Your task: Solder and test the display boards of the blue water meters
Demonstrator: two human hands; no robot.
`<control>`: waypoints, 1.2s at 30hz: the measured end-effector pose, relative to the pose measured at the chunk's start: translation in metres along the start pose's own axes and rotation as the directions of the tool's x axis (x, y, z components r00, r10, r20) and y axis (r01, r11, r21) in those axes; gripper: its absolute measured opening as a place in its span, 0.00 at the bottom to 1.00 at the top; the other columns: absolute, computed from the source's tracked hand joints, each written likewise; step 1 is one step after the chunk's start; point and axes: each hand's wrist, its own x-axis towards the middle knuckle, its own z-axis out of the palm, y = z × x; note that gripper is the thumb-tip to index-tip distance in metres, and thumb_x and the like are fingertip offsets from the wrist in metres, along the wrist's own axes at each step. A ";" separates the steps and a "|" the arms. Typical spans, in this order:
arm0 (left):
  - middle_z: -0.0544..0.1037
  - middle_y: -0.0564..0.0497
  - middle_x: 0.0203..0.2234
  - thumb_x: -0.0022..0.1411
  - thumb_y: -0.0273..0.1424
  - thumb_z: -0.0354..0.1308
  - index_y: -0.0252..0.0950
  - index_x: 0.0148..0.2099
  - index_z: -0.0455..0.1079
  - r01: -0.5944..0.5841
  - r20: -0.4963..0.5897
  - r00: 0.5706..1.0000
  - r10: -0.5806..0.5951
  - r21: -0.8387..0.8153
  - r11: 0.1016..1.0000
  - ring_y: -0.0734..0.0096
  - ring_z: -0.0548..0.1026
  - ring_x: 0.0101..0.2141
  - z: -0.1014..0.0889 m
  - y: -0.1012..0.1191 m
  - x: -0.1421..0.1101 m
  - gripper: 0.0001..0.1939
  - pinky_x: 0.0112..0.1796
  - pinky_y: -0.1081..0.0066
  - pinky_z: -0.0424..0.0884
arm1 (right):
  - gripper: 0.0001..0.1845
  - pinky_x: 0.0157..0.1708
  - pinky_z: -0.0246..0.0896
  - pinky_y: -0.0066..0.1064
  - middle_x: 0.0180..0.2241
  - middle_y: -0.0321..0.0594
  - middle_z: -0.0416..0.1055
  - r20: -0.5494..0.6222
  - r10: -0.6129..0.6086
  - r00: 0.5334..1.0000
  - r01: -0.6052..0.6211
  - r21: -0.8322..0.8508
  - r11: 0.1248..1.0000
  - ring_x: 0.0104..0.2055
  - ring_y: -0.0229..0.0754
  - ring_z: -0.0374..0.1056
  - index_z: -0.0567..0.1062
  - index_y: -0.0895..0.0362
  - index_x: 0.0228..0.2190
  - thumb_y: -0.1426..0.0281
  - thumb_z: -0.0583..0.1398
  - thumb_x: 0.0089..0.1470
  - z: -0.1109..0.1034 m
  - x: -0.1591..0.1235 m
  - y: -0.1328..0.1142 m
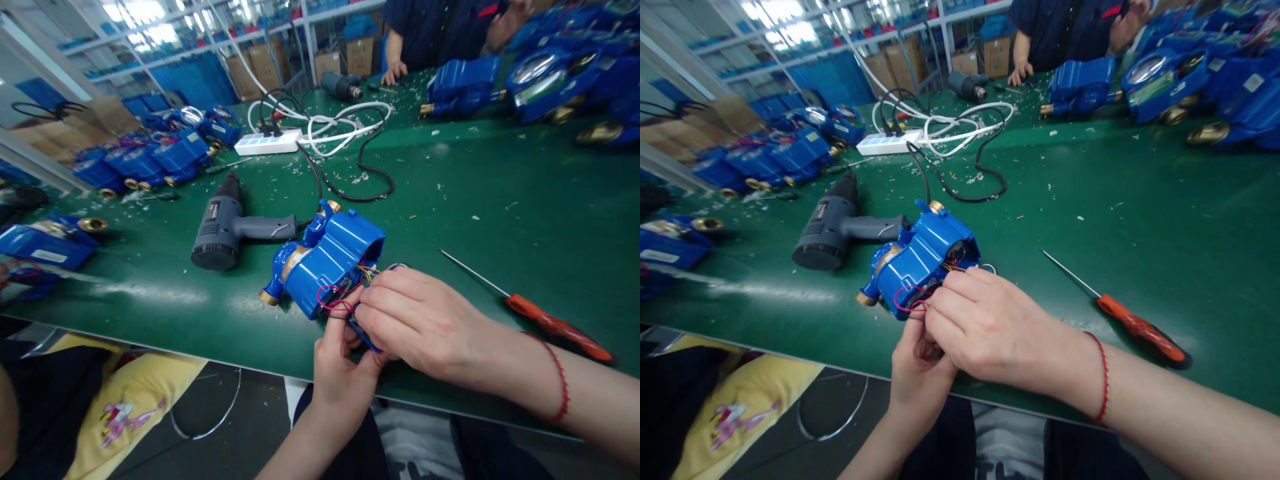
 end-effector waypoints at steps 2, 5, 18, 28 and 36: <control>0.83 0.51 0.41 0.48 0.21 0.68 0.39 0.53 0.66 0.017 -0.021 1.000 -0.017 0.016 1.000 0.67 0.81 0.40 0.001 0.001 -0.001 0.30 0.42 0.74 0.76 | 0.16 0.34 0.59 0.35 0.29 0.46 0.68 0.027 0.030 0.999 -0.032 0.065 0.997 0.34 0.43 0.62 0.75 0.68 0.31 0.79 0.50 0.64 0.002 -0.001 0.000; 0.84 0.52 0.36 0.47 0.24 0.69 0.38 0.49 0.67 0.027 -0.047 0.999 -0.026 0.024 0.999 0.67 0.82 0.36 0.003 0.002 -0.001 0.27 0.38 0.74 0.77 | 0.14 0.35 0.59 0.34 0.30 0.46 0.68 0.006 0.116 0.993 -0.115 0.153 0.982 0.35 0.42 0.61 0.74 0.67 0.30 0.78 0.51 0.64 0.009 -0.002 0.000; 0.84 0.50 0.38 0.41 0.17 0.71 0.38 0.51 0.67 0.133 0.020 0.991 -0.131 -0.226 0.965 0.71 0.82 0.38 0.001 0.014 0.005 0.34 0.39 0.81 0.75 | 0.10 0.27 0.52 0.26 0.32 0.36 0.65 -0.402 0.721 0.565 -0.754 0.104 0.649 0.28 0.32 0.59 0.69 0.58 0.32 0.65 0.56 0.62 -0.078 0.017 0.013; 0.84 0.52 0.39 0.42 0.15 0.71 0.40 0.51 0.67 0.131 0.080 0.991 -0.111 -0.327 0.936 0.74 0.81 0.40 -0.003 0.015 0.008 0.34 0.40 0.84 0.74 | 0.15 0.25 0.50 0.29 0.27 0.41 0.70 -0.247 0.726 0.642 -0.759 -0.334 0.558 0.23 0.36 0.59 0.74 0.62 0.31 0.68 0.50 0.57 -0.053 -0.048 0.048; 0.84 0.52 0.40 0.43 0.18 0.72 0.41 0.52 0.67 0.115 0.090 0.992 -0.092 -0.306 0.945 0.73 0.81 0.41 -0.002 0.015 0.008 0.33 0.42 0.83 0.74 | 0.09 0.26 0.55 0.29 0.25 0.36 0.66 -0.247 0.702 0.668 -0.740 -0.318 0.592 0.26 0.37 0.65 0.68 0.57 0.30 0.67 0.51 0.59 -0.052 -0.062 0.018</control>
